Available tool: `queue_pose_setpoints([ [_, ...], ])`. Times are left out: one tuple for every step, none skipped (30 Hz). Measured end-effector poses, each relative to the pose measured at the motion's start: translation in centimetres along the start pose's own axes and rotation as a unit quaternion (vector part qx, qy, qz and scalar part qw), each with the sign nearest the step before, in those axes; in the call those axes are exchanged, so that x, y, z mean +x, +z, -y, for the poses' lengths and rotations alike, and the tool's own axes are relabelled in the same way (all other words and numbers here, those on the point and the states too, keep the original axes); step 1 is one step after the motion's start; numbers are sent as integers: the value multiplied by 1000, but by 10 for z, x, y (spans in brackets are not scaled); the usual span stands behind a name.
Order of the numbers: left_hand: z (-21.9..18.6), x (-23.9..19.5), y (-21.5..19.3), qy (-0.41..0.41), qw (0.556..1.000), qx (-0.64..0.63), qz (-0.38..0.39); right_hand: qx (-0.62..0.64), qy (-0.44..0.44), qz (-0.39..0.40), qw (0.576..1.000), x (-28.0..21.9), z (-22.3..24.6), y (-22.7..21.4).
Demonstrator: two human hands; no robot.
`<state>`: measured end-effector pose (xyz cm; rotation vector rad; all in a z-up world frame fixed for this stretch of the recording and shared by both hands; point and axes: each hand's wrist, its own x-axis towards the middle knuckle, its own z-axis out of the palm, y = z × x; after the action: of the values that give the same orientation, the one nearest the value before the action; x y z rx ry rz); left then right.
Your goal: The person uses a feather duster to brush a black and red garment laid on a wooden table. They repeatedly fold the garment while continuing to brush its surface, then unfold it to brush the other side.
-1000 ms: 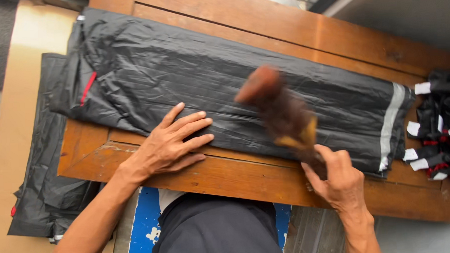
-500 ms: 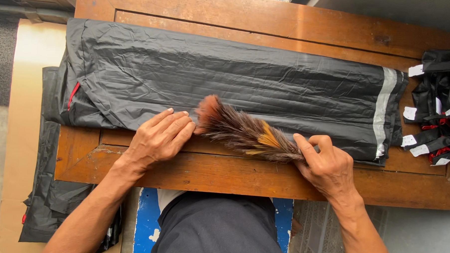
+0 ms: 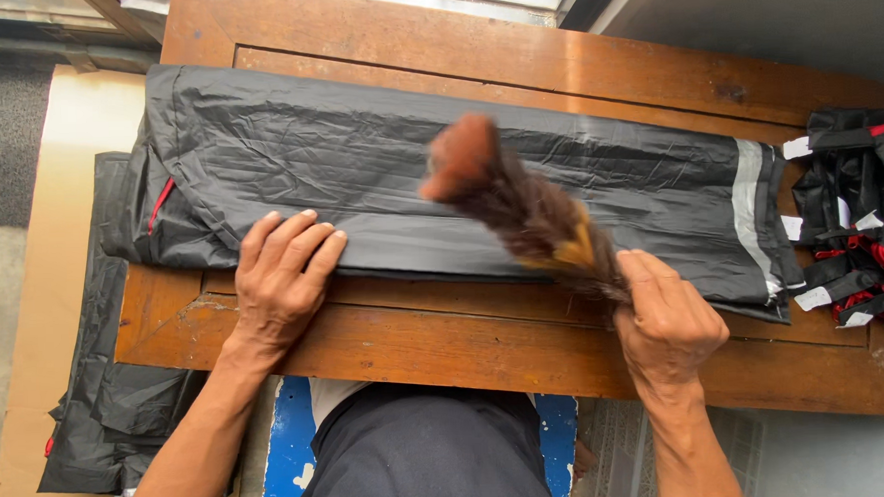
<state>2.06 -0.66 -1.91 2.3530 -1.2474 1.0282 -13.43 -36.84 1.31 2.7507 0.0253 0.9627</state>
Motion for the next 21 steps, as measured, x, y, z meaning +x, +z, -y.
queue_pose_setpoints([
  [0,1,-3,-17,1000,-7,-14,-6,24,-11,1000,3,0,-3],
  [0,3,-6,-34,999,-14,-28,-12,47,-22,999,6,1,-7],
  [2,18,-20,-33,999,-13,-32,-14,46,-26,999,13,1,-19],
  [3,33,-35,-26,999,-44,-15,-5,65,7,998,20,0,-31],
  [5,48,-50,-18,997,-75,2,4,86,39,996,26,0,-43],
  [9,58,-68,-17,997,-74,-2,3,85,35,996,29,-7,-60],
  [13,68,-86,-16,995,-89,51,-8,96,71,993,32,-14,-76],
  [17,78,-104,-14,989,-103,104,-19,108,107,988,34,-21,-92],
  [22,89,-117,-14,990,-102,101,-20,106,104,989,37,-29,-101],
  [27,99,-130,-9,984,-106,141,-47,127,128,982,39,-37,-109],
  [31,109,-143,-4,977,-112,181,-75,149,153,974,41,-45,-119],
  [40,113,-140,-4,978,-112,178,-76,148,150,974,58,-47,-116],
  [49,118,-137,-33,961,-127,243,-100,130,238,957,75,-49,-114],
  [58,123,-134,-62,939,-142,307,-123,112,323,932,91,-50,-112],
  [67,128,-119,-62,939,-142,307,-123,112,322,932,106,-47,-93],
  [76,132,-103,-124,894,-155,401,-71,115,378,916,121,-44,-74],
  [86,137,-86,-182,836,-166,490,-18,119,432,894,135,-41,-55],
  [93,135,-65,-180,837,-166,490,-19,121,431,894,134,-37,-34],
  [101,132,-44,-206,805,-152,534,50,122,411,902,133,-32,-13],
  [109,129,-23,-231,771,-138,577,119,123,388,906,133,-28,8],
  [111,125,-15,-228,771,-138,578,118,126,388,905,120,-24,19],
])
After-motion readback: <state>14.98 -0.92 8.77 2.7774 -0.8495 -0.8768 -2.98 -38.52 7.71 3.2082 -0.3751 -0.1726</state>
